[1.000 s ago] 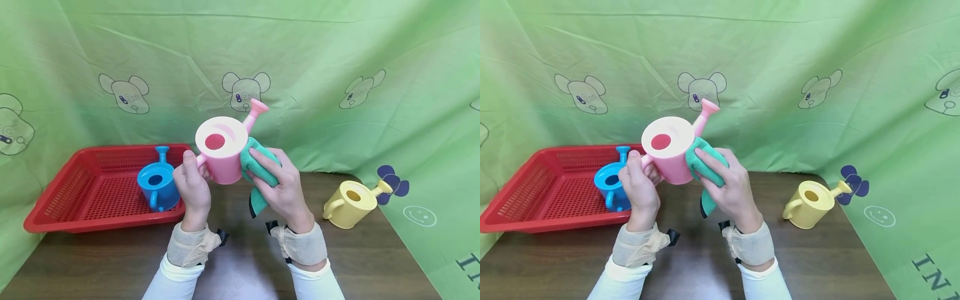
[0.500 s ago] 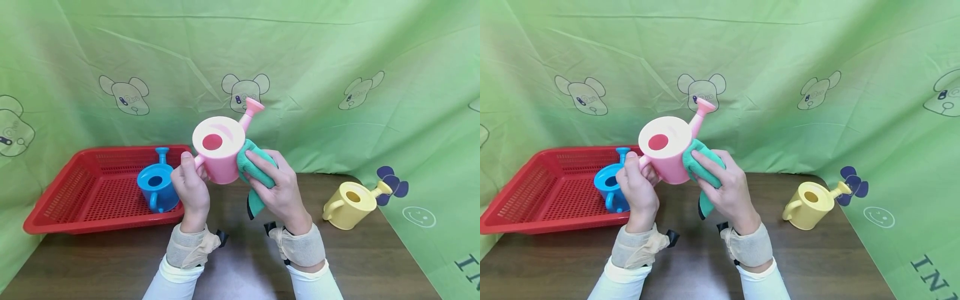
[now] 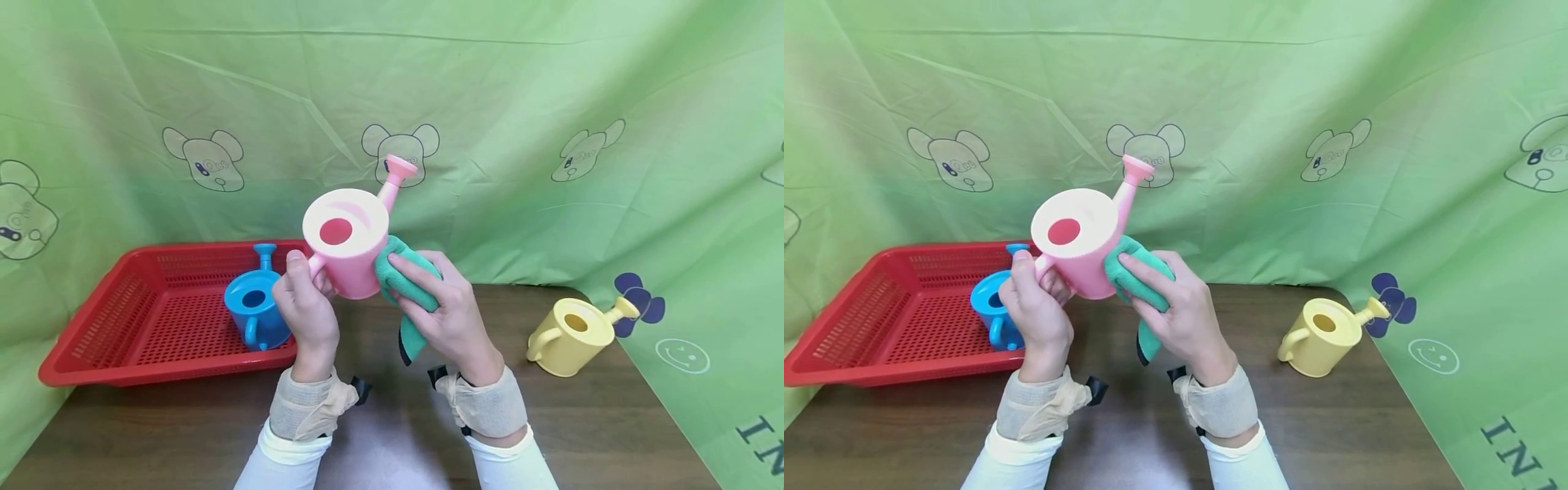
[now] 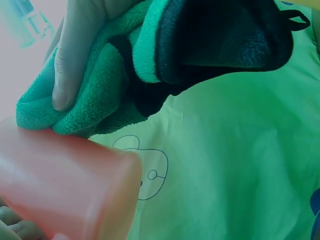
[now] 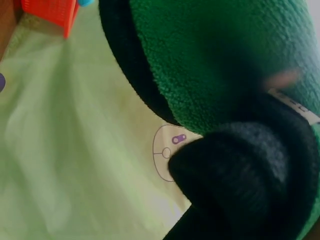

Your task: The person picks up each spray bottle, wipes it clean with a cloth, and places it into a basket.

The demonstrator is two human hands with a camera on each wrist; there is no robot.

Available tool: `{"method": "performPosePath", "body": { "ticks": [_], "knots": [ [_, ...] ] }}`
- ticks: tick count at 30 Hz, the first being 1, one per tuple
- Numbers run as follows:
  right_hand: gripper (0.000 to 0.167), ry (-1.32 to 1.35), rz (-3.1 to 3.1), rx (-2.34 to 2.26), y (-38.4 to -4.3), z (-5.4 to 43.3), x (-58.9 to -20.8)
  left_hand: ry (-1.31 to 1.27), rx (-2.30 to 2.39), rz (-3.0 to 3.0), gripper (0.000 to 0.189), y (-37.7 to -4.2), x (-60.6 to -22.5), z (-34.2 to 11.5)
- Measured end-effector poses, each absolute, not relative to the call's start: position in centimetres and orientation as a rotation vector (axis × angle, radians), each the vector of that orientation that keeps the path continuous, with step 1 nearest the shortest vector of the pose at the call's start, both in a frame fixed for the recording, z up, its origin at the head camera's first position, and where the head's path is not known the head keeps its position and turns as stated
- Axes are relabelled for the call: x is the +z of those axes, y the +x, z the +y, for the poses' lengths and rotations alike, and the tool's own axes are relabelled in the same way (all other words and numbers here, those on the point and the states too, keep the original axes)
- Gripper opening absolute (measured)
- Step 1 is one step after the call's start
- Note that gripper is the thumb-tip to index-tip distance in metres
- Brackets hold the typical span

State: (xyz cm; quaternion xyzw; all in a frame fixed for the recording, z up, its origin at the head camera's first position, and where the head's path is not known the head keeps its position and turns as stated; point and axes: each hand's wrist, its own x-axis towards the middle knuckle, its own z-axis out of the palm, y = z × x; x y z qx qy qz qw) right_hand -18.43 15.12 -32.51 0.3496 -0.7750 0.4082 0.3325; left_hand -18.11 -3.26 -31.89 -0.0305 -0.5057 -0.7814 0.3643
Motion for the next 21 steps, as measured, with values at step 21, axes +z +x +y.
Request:
{"method": "performPosePath", "body": {
  "ticks": [21],
  "knots": [
    [0.046, 0.936, -2.101, 1.041, -18.91, 14.72, -32.92, -0.149, -2.017, -1.057, 0.050, -18.22, -31.11, -3.35]
  ]
}}
